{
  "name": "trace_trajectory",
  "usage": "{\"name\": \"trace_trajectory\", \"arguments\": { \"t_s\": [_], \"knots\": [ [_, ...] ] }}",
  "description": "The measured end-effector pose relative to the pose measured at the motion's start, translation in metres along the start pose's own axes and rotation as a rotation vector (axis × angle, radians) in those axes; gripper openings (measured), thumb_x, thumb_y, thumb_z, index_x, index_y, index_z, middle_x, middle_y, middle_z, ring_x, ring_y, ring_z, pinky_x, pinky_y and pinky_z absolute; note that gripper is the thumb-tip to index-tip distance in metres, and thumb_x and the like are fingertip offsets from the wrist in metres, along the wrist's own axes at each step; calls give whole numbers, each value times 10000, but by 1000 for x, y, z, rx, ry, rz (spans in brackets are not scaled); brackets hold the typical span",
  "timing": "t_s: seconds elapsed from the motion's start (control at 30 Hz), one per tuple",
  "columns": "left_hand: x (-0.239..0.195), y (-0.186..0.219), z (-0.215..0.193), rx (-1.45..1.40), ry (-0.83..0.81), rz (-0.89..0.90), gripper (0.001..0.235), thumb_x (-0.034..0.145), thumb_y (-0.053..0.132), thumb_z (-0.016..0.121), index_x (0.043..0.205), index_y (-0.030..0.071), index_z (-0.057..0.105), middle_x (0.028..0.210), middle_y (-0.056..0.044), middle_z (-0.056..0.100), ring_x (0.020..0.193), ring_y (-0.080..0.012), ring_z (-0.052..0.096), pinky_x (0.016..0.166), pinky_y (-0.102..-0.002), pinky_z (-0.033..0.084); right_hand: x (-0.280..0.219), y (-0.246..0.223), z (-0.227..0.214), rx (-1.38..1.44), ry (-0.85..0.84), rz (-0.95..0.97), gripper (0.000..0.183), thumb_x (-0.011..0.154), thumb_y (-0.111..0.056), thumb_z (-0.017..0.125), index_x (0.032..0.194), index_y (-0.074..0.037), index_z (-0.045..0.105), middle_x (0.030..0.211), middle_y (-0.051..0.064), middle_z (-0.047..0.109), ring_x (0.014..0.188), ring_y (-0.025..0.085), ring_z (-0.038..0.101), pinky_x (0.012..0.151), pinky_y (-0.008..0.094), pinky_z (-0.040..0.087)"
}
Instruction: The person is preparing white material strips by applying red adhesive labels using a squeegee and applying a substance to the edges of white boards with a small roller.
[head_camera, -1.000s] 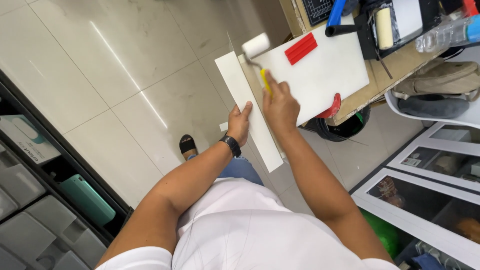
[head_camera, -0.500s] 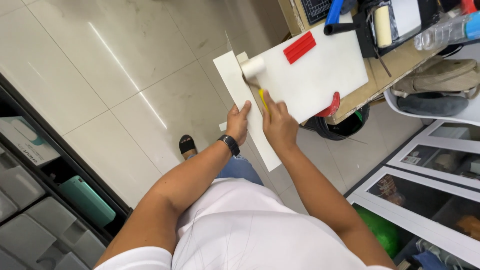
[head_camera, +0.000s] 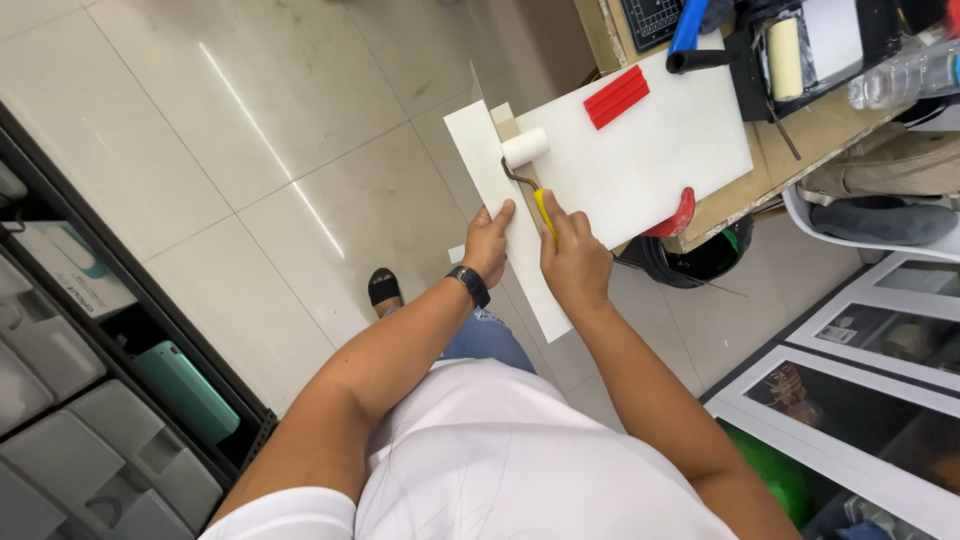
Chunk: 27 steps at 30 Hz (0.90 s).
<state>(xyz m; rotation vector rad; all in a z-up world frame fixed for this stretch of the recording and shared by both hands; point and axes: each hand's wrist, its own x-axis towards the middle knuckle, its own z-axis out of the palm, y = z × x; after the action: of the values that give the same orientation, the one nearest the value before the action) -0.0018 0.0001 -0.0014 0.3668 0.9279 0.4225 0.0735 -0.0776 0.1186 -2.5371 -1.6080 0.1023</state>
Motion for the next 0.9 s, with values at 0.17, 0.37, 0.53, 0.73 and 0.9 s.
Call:
{"name": "trace_trajectory", "arguments": {
  "t_s": [0.17,0.37,0.53,0.73,0.9],
  "knots": [
    [4,-2,0,-24,4,13,309,1043,396,635,1247,164,652,1178,-85,760,1063,-223,733,954,-405,598,47,-11,24,-16,94,-36,470,996,-239,653,1462,-253,597,912,40,591,762,304,733,609,469,613],
    [1,-1,2,-39,17,14,329,1034,395,653,1261,158,650,1197,-93,756,1080,-226,729,962,-410,592,3,-1,8,-5,45,-2,469,1020,-225,627,1487,-241,585,909,45,594,753,299,728,610,451,614],
    [5,-6,-3,-53,7,33,403,1036,377,665,1337,113,618,1257,-128,722,1150,-270,697,1010,-459,561,36,-4,26,-16,80,-2,489,987,-251,664,1470,-274,593,928,42,593,782,306,728,619,485,610],
    [7,-7,-6,-80,-8,6,364,1038,417,641,1292,157,646,1245,-108,738,1134,-255,715,984,-442,590,-33,11,10,15,91,7,451,1026,-226,628,1475,-254,594,909,34,585,776,322,728,589,450,603],
    [10,-10,-7,-88,-13,8,376,1040,436,634,1301,165,638,1268,-110,730,1148,-256,710,990,-444,590,-136,40,-21,-30,-42,123,442,1025,-217,619,1466,-256,613,907,0,618,798,244,741,603,370,615]
  ]
}}
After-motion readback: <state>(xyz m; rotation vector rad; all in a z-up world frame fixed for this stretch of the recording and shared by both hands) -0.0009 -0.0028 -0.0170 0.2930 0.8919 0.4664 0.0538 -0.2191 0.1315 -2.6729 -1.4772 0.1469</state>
